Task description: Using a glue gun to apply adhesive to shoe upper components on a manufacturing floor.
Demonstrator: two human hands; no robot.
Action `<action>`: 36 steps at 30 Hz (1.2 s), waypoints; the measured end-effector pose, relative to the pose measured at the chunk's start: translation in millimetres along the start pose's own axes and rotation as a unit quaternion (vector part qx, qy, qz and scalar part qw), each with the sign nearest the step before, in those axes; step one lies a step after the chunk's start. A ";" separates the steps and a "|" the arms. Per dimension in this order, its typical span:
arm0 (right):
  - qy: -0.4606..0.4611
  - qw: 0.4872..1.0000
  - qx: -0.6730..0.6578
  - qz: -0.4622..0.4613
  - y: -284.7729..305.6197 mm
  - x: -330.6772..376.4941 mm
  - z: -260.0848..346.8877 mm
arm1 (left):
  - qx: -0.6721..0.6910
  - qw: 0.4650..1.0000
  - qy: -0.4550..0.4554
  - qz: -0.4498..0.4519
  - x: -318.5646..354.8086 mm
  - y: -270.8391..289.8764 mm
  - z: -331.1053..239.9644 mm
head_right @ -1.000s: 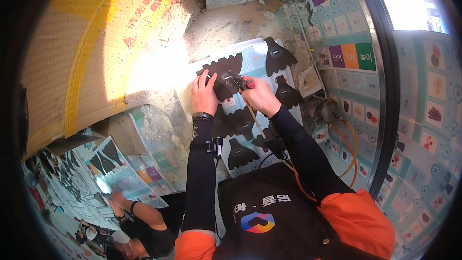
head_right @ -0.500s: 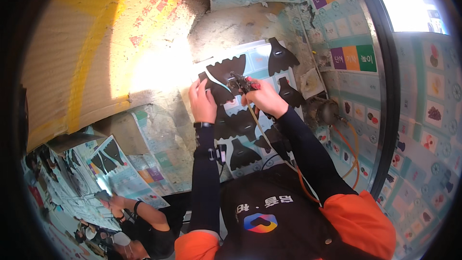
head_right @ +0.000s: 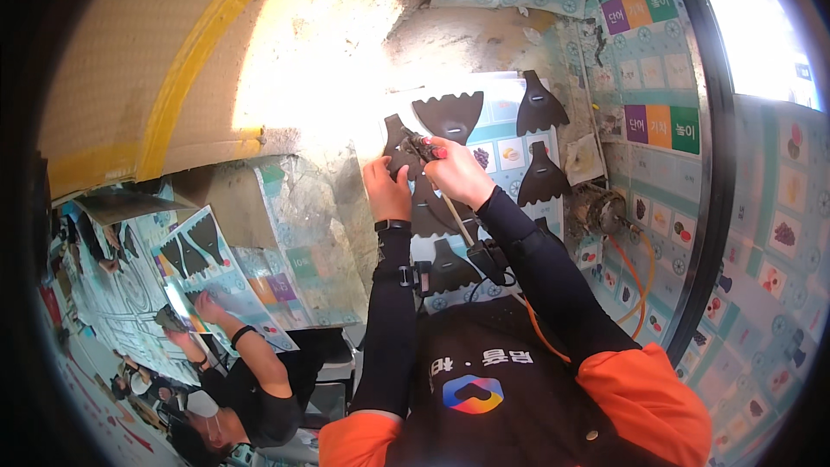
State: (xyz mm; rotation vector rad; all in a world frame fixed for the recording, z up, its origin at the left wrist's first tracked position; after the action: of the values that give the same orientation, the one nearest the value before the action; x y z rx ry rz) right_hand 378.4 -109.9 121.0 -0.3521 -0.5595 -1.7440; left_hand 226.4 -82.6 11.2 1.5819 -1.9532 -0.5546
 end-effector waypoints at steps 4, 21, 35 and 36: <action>-0.017 0.999 0.008 0.050 -2.7 -0.5 0.0 | 0.004 1.000 -0.005 -0.001 -0.7 1.1 0.4; 0.029 0.997 -0.047 0.048 25.3 79.5 -14.7 | 0.010 0.999 -0.037 0.009 -6.1 -6.6 14.4; -0.124 0.879 0.367 -0.279 128.4 347.3 -283.2 | -0.018 0.988 -0.029 0.150 -9.8 10.3 16.3; -0.110 0.884 0.360 -0.279 132.4 337.8 -298.0 | -0.027 0.991 -0.070 0.111 -10.3 19.7 28.2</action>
State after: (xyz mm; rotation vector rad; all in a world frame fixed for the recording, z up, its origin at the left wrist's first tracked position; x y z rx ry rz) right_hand 441.8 -572.2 69.2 0.1690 -1.5335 -1.8862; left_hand 194.9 -69.1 0.5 1.3010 -2.1647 -0.6358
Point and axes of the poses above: each hand's wrist, its own x-axis away from the middle knuckle, its own y-axis out of the back of the hand, z = x × y, the point moved 2 cm from there along -x, towards the middle knuckle, and after that the axes turned 8 degrees about y, right-handed, at the moved point
